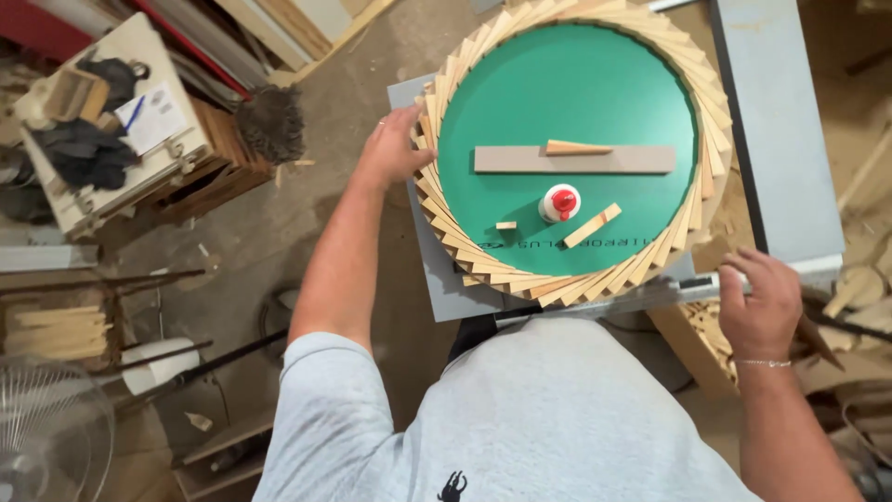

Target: Gluing small wooden slats onto a circular mirror frame to create a decorative border

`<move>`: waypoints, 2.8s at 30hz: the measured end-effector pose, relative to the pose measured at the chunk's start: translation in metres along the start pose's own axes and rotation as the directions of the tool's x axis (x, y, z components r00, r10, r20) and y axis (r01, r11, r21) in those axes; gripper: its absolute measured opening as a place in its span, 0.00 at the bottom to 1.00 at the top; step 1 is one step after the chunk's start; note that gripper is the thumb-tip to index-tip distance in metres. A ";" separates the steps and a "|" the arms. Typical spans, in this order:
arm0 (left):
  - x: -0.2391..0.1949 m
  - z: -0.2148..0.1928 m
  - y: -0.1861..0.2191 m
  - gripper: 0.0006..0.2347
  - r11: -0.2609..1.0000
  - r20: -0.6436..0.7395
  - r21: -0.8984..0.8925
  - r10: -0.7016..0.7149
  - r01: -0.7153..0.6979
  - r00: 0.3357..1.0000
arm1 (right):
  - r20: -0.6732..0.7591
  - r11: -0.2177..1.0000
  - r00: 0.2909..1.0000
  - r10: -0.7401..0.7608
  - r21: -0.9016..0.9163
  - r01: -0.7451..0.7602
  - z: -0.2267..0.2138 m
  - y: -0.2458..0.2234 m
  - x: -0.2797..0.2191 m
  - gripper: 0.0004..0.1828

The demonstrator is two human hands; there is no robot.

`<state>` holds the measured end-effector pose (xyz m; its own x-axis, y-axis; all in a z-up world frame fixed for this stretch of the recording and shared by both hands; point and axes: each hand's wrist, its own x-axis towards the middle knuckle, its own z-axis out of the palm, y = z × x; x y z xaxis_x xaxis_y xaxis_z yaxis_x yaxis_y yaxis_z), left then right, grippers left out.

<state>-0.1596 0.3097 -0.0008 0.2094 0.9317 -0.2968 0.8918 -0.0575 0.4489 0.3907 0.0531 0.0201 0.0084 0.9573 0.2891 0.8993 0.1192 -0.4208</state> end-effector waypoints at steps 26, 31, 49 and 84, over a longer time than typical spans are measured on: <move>-0.001 -0.022 -0.007 0.37 0.989 0.117 -0.047 0.146 -0.142 0.982 | 0.583 0.283 -0.003 0.813 -0.400 -0.872 0.041 -0.044 -0.309 0.31; 0.012 -0.002 -0.027 0.38 0.973 0.047 -0.050 0.228 -0.225 0.973 | 0.548 0.246 -0.012 0.837 -0.396 -0.885 0.059 -0.014 -0.335 0.31; 0.001 0.045 -0.053 0.22 0.969 -0.283 0.089 0.245 -0.229 0.927 | 0.684 0.632 0.335 0.648 -0.237 -0.738 0.047 -0.151 -0.141 0.26; -0.033 0.021 -0.045 0.19 0.988 0.029 0.115 0.103 -0.106 0.994 | 0.745 0.916 0.618 0.251 0.023 -0.400 0.047 -0.226 -0.046 0.19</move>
<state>-0.1987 0.2739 -0.0290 0.3116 0.9101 -0.2731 0.9047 -0.1963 0.3781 0.1665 -0.0058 0.0611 -0.0947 0.8176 -0.5680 0.8106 -0.2679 -0.5208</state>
